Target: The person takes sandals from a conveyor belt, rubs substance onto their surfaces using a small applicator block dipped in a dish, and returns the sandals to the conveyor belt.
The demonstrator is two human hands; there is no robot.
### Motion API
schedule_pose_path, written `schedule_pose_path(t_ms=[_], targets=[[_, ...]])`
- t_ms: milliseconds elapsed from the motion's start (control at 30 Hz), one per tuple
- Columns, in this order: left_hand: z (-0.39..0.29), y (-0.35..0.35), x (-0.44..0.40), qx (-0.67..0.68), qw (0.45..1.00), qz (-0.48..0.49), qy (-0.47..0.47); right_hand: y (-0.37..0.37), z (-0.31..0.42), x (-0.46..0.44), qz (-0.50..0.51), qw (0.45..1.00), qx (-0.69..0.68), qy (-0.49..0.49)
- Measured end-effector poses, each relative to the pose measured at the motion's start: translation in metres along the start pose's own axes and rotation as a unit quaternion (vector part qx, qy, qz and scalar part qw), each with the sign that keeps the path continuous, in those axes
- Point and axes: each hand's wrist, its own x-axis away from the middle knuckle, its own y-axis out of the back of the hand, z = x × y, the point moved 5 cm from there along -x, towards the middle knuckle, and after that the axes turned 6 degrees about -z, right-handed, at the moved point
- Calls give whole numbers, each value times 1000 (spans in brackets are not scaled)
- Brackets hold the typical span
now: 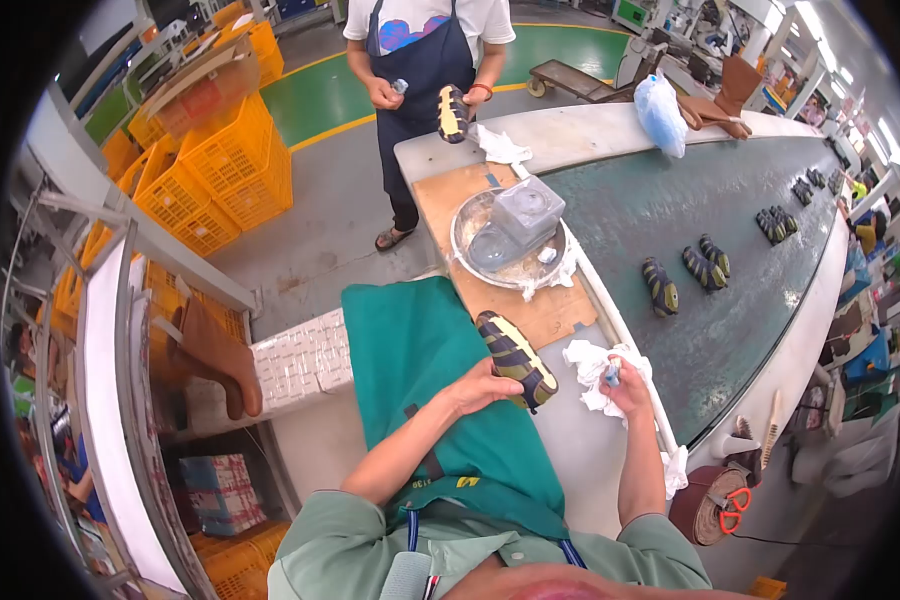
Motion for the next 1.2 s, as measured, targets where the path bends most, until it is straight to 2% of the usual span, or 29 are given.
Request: schedule_pose_path(t_ms=[267, 467, 533, 600, 733, 800, 1000, 1067, 1100, 1133, 1200], targets=[[-17, 11, 13, -15, 995, -9, -101, -9, 4, 0, -53, 996, 64, -31], [-13, 24, 8, 103, 990, 17, -97, -1, 3, 0, -57, 994, 79, -48], [-10, 28, 8, 105, 990, 7, -97, -6, 4, 0, -81, 992, 91, -45], [-12, 29, 10, 84, 992, -1, -89, -27, 11, -3, -57, 993, 98, -43], [-10, 29, 9, 75, 993, 7, -90, -75, 22, -29, -102, 989, 109, 15], [-11, 30, 7, 47, 992, 10, -114, -95, 17, -59, -114, 982, 148, 13], [-15, 30, 7, 97, 991, -4, -97, -188, 5, -161, -161, 942, 286, 74], [-15, 32, 7, 114, 989, -6, -93, -219, 9, -187, -146, 889, 409, 144], [-14, 32, 7, 117, 989, -5, -87, -237, 12, -193, -116, 854, 445, 242], [-14, 33, 7, 120, 990, -3, -80, -237, 10, -204, -115, 856, 444, 239], [-16, 31, 6, 120, 990, -8, -78, -258, 13, -213, -85, 667, 639, 372]])
